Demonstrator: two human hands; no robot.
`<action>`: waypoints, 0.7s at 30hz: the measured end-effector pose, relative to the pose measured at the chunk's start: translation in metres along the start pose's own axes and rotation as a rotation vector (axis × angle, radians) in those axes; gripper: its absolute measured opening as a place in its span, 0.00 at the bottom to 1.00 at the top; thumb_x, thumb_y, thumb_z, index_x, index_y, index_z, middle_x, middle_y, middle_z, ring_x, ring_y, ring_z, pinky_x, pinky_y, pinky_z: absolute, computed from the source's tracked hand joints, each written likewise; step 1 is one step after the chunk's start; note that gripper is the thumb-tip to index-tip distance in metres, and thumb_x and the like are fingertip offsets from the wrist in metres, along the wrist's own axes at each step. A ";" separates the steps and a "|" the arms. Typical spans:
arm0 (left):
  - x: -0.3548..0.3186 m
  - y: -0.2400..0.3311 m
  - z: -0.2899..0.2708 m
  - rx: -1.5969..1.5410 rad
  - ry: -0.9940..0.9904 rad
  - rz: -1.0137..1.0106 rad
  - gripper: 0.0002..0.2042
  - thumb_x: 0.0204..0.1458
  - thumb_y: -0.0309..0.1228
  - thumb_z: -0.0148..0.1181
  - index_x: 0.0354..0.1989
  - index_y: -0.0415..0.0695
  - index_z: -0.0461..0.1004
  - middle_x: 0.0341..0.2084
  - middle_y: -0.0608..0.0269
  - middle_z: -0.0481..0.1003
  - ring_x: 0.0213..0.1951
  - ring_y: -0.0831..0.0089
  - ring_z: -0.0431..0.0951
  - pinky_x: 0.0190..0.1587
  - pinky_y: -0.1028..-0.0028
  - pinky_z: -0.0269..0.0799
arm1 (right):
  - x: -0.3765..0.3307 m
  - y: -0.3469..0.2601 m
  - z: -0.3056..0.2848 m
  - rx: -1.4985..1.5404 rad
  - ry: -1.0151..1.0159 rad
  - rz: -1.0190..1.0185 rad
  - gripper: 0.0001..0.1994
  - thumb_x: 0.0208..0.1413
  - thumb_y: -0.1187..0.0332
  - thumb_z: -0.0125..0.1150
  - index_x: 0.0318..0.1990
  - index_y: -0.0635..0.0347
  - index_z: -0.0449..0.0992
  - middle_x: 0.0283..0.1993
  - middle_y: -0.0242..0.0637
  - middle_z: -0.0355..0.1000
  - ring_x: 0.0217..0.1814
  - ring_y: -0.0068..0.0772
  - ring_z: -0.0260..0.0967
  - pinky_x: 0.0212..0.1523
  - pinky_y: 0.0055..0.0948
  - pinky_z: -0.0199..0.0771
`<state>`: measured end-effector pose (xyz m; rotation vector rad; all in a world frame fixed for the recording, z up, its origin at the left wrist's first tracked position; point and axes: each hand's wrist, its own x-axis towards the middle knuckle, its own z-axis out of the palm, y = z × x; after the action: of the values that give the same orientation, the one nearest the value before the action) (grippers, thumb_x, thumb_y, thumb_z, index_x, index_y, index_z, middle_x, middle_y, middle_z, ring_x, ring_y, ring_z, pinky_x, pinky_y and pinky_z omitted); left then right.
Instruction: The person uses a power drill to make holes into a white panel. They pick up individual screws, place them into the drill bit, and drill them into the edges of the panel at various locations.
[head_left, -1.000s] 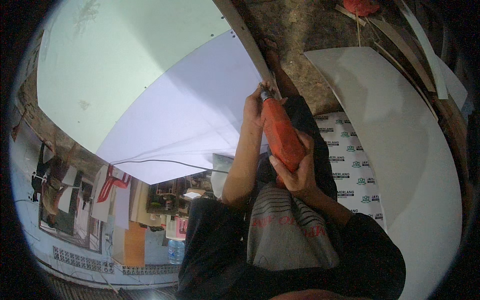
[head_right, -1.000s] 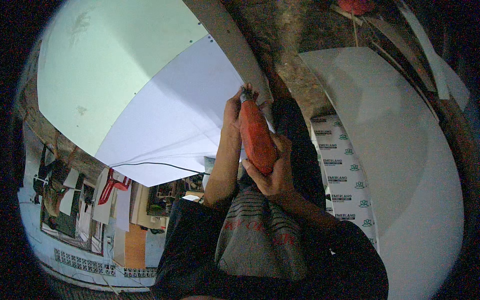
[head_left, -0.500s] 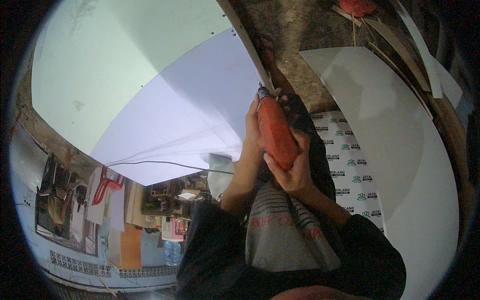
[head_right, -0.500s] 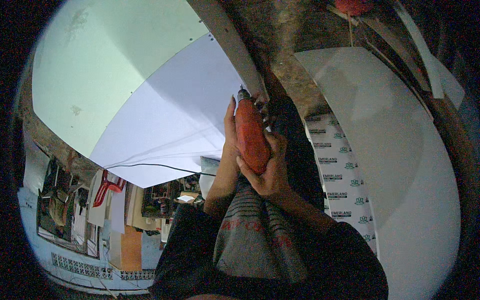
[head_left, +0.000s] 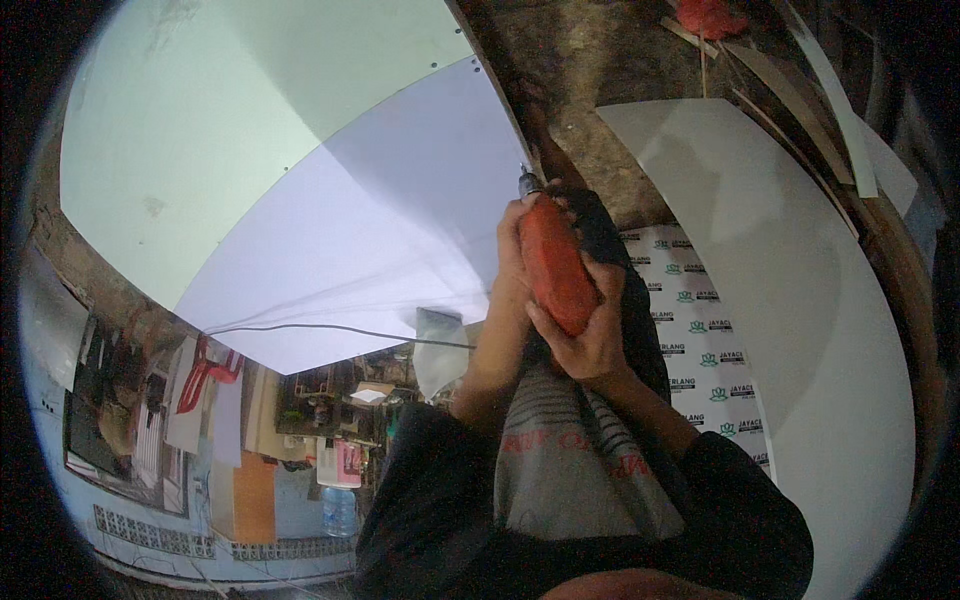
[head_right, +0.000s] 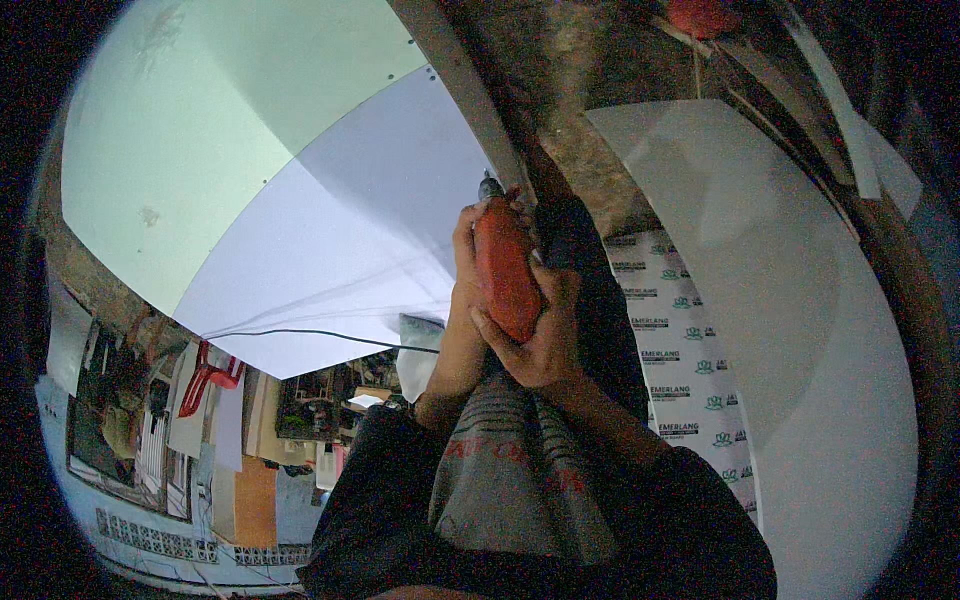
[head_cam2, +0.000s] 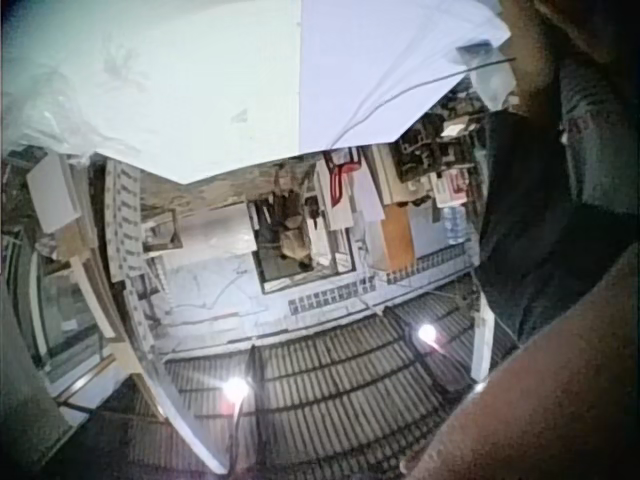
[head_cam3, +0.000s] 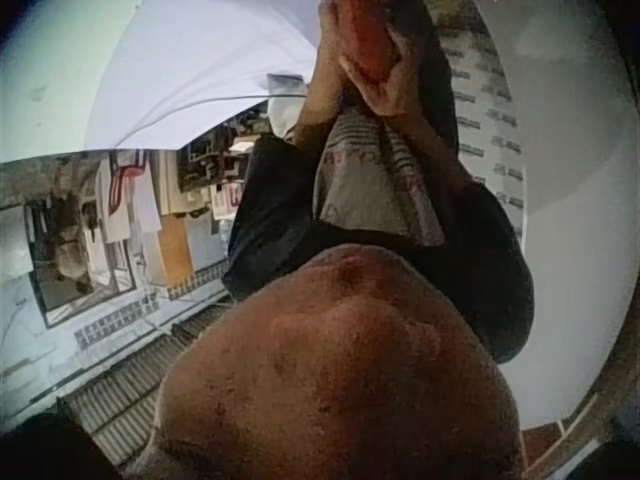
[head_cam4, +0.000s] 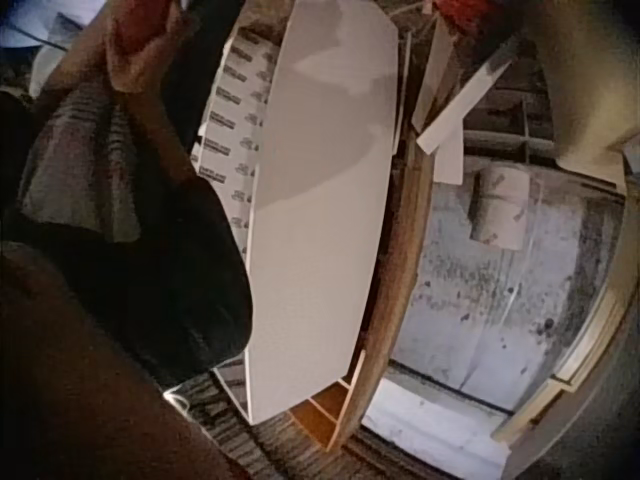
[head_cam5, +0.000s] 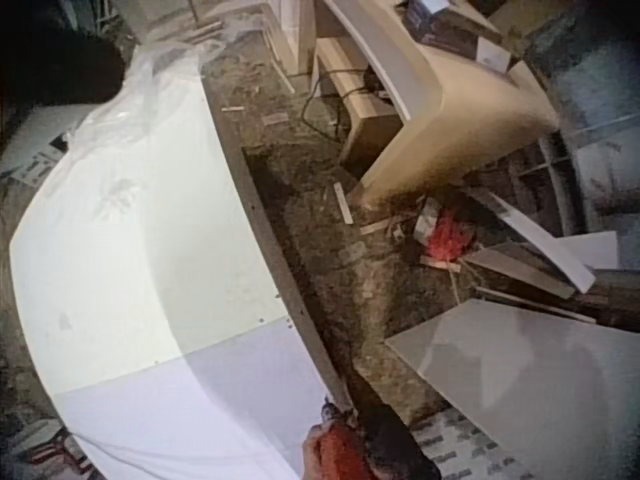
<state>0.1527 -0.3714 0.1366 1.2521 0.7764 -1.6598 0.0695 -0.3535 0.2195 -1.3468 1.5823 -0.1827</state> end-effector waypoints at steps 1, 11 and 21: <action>-0.004 -0.001 0.001 0.047 0.040 0.058 0.20 0.46 0.42 0.54 0.43 0.40 0.69 0.27 0.57 0.73 0.27 0.63 0.73 0.31 0.66 0.72 | 0.001 0.000 0.001 0.003 0.003 -0.002 0.35 0.45 0.63 0.67 0.56 0.66 0.53 0.46 0.46 0.53 0.49 0.39 0.56 0.52 0.40 0.56; 0.000 0.000 -0.007 -0.011 -0.118 0.024 0.16 0.48 0.38 0.54 0.42 0.44 0.64 0.32 0.56 0.70 0.30 0.64 0.72 0.34 0.69 0.72 | 0.003 0.000 0.006 0.034 0.014 -0.009 0.35 0.46 0.61 0.67 0.55 0.68 0.53 0.46 0.46 0.55 0.49 0.39 0.58 0.51 0.40 0.59; -0.005 0.017 0.014 -0.021 0.070 -0.106 0.19 0.45 0.44 0.54 0.36 0.40 0.70 0.25 0.58 0.73 0.26 0.64 0.73 0.29 0.68 0.72 | 0.007 0.001 0.005 0.094 -0.014 0.032 0.36 0.42 0.60 0.69 0.54 0.67 0.54 0.46 0.50 0.56 0.49 0.46 0.58 0.52 0.42 0.58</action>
<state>0.1625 -0.3893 0.1456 1.2789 0.9145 -1.6957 0.0739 -0.3564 0.2123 -1.2464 1.5635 -0.2247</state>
